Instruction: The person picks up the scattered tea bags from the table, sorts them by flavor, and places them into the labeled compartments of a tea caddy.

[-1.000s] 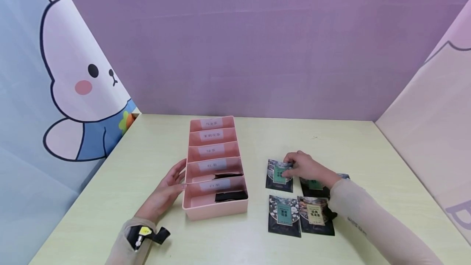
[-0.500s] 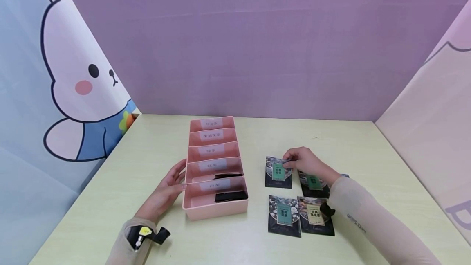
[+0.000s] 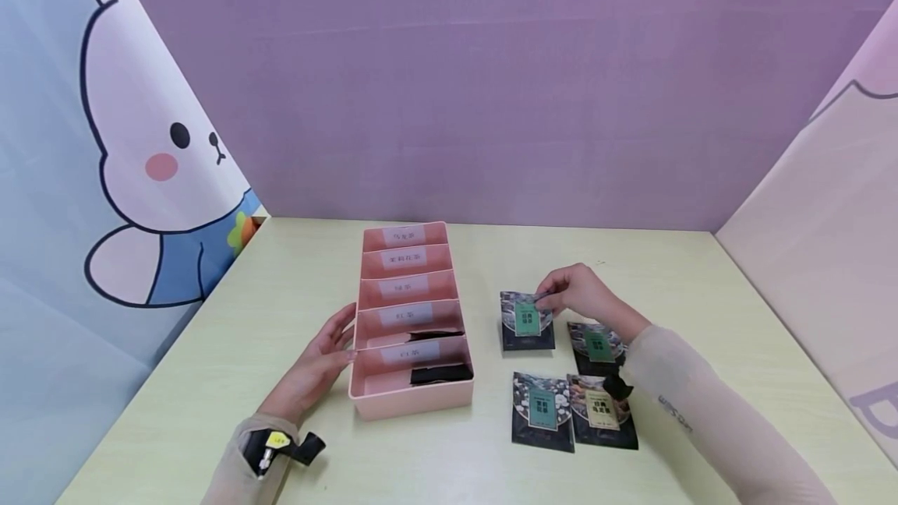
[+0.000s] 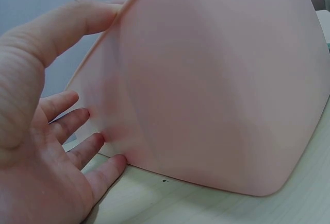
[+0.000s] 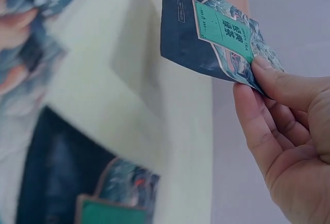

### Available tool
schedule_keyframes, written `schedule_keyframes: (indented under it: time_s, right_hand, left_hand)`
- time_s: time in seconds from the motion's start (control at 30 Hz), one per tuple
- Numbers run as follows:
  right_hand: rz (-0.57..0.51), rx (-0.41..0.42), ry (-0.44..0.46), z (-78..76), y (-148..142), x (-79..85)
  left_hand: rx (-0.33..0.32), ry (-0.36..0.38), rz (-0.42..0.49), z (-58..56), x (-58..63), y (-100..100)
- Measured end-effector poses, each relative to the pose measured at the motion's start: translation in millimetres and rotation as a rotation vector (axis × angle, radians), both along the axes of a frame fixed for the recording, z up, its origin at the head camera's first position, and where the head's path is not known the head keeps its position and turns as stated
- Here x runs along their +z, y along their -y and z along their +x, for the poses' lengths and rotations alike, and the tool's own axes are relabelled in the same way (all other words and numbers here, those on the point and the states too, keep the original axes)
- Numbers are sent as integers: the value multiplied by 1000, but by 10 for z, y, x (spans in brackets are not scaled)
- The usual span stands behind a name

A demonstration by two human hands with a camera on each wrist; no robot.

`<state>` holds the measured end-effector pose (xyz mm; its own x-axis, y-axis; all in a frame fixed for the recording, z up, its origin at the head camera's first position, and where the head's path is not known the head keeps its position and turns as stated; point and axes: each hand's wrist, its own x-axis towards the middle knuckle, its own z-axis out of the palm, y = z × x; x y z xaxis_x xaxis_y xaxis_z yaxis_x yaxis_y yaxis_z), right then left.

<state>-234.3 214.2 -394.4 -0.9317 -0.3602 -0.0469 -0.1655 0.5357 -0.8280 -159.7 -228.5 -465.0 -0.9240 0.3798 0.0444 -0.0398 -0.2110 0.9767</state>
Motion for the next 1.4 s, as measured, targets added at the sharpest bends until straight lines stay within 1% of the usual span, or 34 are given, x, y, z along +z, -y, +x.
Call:
schedule_keyframes:
  time_s: [0.07,0.3,0.4,0.53,0.77,1.0,1.27,1.4]
  right_hand:
    - [-16,-3,-3,-20,21,41]
    - [-76,-30,-7,-80,107,130]
    - [-81,-42,-3,-97,150,166]
    - [-92,-53,-18,-122,204,233]
    - [-130,-62,-25,-173,294,312]
    - [-165,-62,-43,-216,416,352]
    - [-246,-83,-33,-288,536,386]
    - [-285,-92,-34,-307,594,396]
  left_hand:
    - [0,5,0,1,5,-1]
    - [10,61,-27,8,35,-2]
    - [7,57,-24,11,40,-3]
    - [3,41,-20,11,34,-4]
    - [-3,16,-3,9,15,3]
    - [-1,36,-14,5,12,6]
    - [-1,32,-9,2,6,8]
    - [7,50,-17,3,14,0]
